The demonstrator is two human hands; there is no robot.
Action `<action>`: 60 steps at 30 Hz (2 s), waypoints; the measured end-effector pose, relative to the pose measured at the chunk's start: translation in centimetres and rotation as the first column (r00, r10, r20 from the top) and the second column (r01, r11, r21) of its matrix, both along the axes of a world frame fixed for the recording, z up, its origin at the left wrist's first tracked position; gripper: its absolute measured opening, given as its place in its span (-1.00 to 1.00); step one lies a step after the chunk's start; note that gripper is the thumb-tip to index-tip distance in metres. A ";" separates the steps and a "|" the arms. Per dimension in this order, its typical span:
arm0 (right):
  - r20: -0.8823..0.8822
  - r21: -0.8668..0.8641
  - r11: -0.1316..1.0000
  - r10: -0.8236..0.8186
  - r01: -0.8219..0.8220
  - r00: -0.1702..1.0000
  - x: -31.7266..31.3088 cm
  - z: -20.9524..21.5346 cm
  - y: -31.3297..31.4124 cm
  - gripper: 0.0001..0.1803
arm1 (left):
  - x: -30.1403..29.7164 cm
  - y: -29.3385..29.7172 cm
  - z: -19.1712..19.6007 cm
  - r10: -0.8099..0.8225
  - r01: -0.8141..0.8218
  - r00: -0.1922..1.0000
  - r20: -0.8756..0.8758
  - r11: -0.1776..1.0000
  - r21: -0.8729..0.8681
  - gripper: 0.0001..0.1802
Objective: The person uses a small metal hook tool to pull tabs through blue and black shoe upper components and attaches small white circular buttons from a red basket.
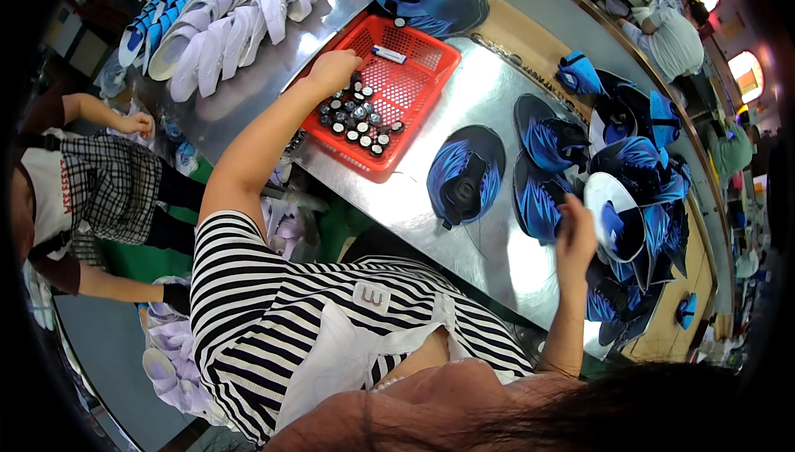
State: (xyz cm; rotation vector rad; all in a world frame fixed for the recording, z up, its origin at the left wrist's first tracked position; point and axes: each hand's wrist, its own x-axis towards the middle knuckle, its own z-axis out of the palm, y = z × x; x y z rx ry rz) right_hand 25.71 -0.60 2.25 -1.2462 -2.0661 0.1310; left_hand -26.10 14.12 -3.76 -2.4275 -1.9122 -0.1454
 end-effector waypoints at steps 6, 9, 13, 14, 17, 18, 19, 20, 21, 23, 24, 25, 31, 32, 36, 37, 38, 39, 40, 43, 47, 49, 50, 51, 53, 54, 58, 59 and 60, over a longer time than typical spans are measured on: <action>0.397 -0.023 0.877 0.448 -0.479 0.801 -5.8 -3.0 0.5 -0.51 | 0.1 3.3 -3.1 -0.110 0.106 0.986 -0.128 0.994 -0.039 -0.83; 0.337 -0.018 0.852 0.498 -0.523 0.799 -6.6 -4.2 1.6 -0.57 | 0.6 1.6 -1.9 -0.080 0.080 0.992 -0.102 0.997 0.004 -0.83; -0.035 -0.122 0.924 0.360 -0.361 0.932 -7.2 -4.4 1.3 -0.56 | 6.4 -2.5 3.5 -0.143 0.058 0.922 0.360 0.970 0.237 -0.79; 0.013 -0.087 0.914 0.399 -0.396 0.917 -7.1 -4.5 1.1 -0.56 | 8.8 -3.6 4.3 -0.203 0.085 0.779 0.593 0.972 0.221 -0.77; 0.194 -0.010 0.892 0.444 -0.451 0.875 -7.8 -4.7 0.7 -0.60 | 17.4 -7.4 4.4 -0.128 0.273 0.437 0.890 0.962 0.004 -0.77; 0.134 0.018 0.902 0.426 -0.432 0.895 -8.1 -4.7 0.8 -0.62 | 20.0 -8.4 3.4 -0.149 0.328 0.435 0.888 0.945 -0.003 -0.77; 0.071 0.043 0.910 0.409 -0.413 0.910 -8.4 -4.7 1.0 -0.63 | 22.0 -9.4 1.7 -0.117 0.336 0.398 0.910 0.941 -0.026 -0.74; 0.011 0.067 0.914 0.401 -0.401 0.916 -8.8 -4.6 1.1 -0.65 | 23.4 -10.5 0.1 -0.082 0.336 0.359 0.930 0.941 -0.047 -0.72; -0.189 -0.016 0.941 0.328 -0.337 0.926 -9.0 -4.2 1.0 -0.80 | 24.4 -11.6 -0.9 -0.052 0.294 0.339 0.939 0.954 -0.053 -0.69; -0.631 -0.184 0.948 0.087 -0.258 0.770 -8.8 -1.8 0.7 -0.85 | 24.9 -13.1 -1.9 0.067 0.281 0.288 0.955 0.948 -0.151 -0.67; -0.786 -0.282 0.926 -0.074 -0.250 0.614 -8.7 -0.8 0.2 -0.86 | 24.8 -13.4 -1.8 0.175 0.336 0.142 0.974 0.917 -0.214 -0.69; -0.830 -0.300 0.913 -0.107 -0.276 0.547 -8.4 0.0 0.0 -0.87 | 24.8 -13.8 -1.6 0.289 0.397 0.000 0.957 0.879 -0.265 -0.70; -0.834 -0.521 0.741 -0.337 -0.424 0.437 -8.9 -0.7 -2.6 -0.91 | 24.0 -14.9 3.6 0.517 0.602 -0.261 0.815 0.747 -0.282 -0.68; -0.824 -0.519 0.756 -0.321 -0.398 0.467 -8.9 -0.5 -2.9 -0.91 | 24.0 -15.1 3.9 0.505 0.589 -0.267 0.821 0.759 -0.276 -0.68; -0.784 -0.501 0.810 -0.274 -0.306 0.558 -8.7 0.5 -3.7 -0.93 | 24.3 -15.5 4.8 0.457 0.556 -0.303 0.836 0.798 -0.235 -0.68; -0.775 -0.494 0.820 -0.265 -0.288 0.574 -8.6 0.6 -3.8 -0.93 | 24.5 -15.6 4.9 0.445 0.549 -0.317 0.838 0.806 -0.221 -0.68; -0.757 -0.468 0.844 -0.228 -0.264 0.612 -8.4 0.5 -3.9 -0.93 | 24.7 -15.7 5.0 0.439 0.552 -0.329 0.836 0.808 -0.207 -0.67; -0.736 -0.439 0.865 -0.191 -0.242 0.650 -8.2 0.2 -3.9 -0.93 | 24.8 -15.7 5.0 0.433 0.553 -0.342 0.834 0.810 -0.194 -0.66; -0.711 -0.408 0.885 -0.155 -0.223 0.686 -8.1 0.1 -3.9 -0.93 | 24.9 -15.7 5.0 0.427 0.554 -0.356 0.831 0.813 -0.181 -0.65; -0.707 -0.409 0.883 -0.146 -0.231 0.692 -7.9 0.3 -4.0 -0.93 | 24.7 -15.6 4.4 0.379 0.576 -0.285 0.880 0.802 -0.159 -0.62; -0.706 -0.387 0.891 -0.120 -0.238 0.698 -7.7 0.2 -4.0 -0.94 | 24.8 -15.9 5.1 0.481 0.625 -0.315 0.818 0.754 -0.202 -0.62; -0.673 -0.359 0.910 -0.101 -0.205 0.733 -7.6 0.1 -3.9 -0.95 | 24.9 -15.7 4.9 0.486 0.631 -0.318 0.814 0.749 -0.201 -0.62; -0.656 -0.345 0.919 -0.092 -0.189 0.750 -7.5 0.0 -3.9 -0.96 | 24.9 -15.7 4.8 0.494 0.633 -0.328 0.805 0.747 -0.201 -0.62; -0.646 -0.332 0.926 -0.083 -0.181 0.759 -7.5 -0.2 -3.9 -0.96 | 24.8 -15.7 4.7 0.503 0.636 -0.338 0.796 0.745 -0.201 -0.62; -0.626 -0.305 0.938 -0.066 -0.166 0.777 -7.5 -0.6 -3.9 -0.97 | 24.8 -15.7 4.5 0.510 0.639 -0.346 0.787 0.742 -0.200 -0.61; -0.614 -0.309 0.938 -0.071 -0.157 0.786 -7.5 -0.7 -3.9 -0.97 | 24.8 -15.7 4.5 0.509 0.640 -0.345 0.788 0.742 -0.199 -0.61; -0.590 -0.271 0.956 -0.069 -0.116 0.805 -7.7 -1.1 -3.8 -0.95 | 24.9 -15.6 4.5 0.513 0.642 -0.335 0.790 0.738 -0.207 -0.61; -0.589 -0.248 0.963 -0.062 -0.107 0.806 -7.8 -1.3 -3.7 -0.93 | 25.0 -15.6 4.5 0.495 0.640 -0.332 0.803 0.744 -0.194 -0.60; -0.568 -0.240 0.965 -0.052 -0.105 0.822 -7.8 -1.2 -3.7 -0.94 | 25.1 -15.6 4.6 0.477 0.637 -0.329 0.815 0.749 -0.182 -0.60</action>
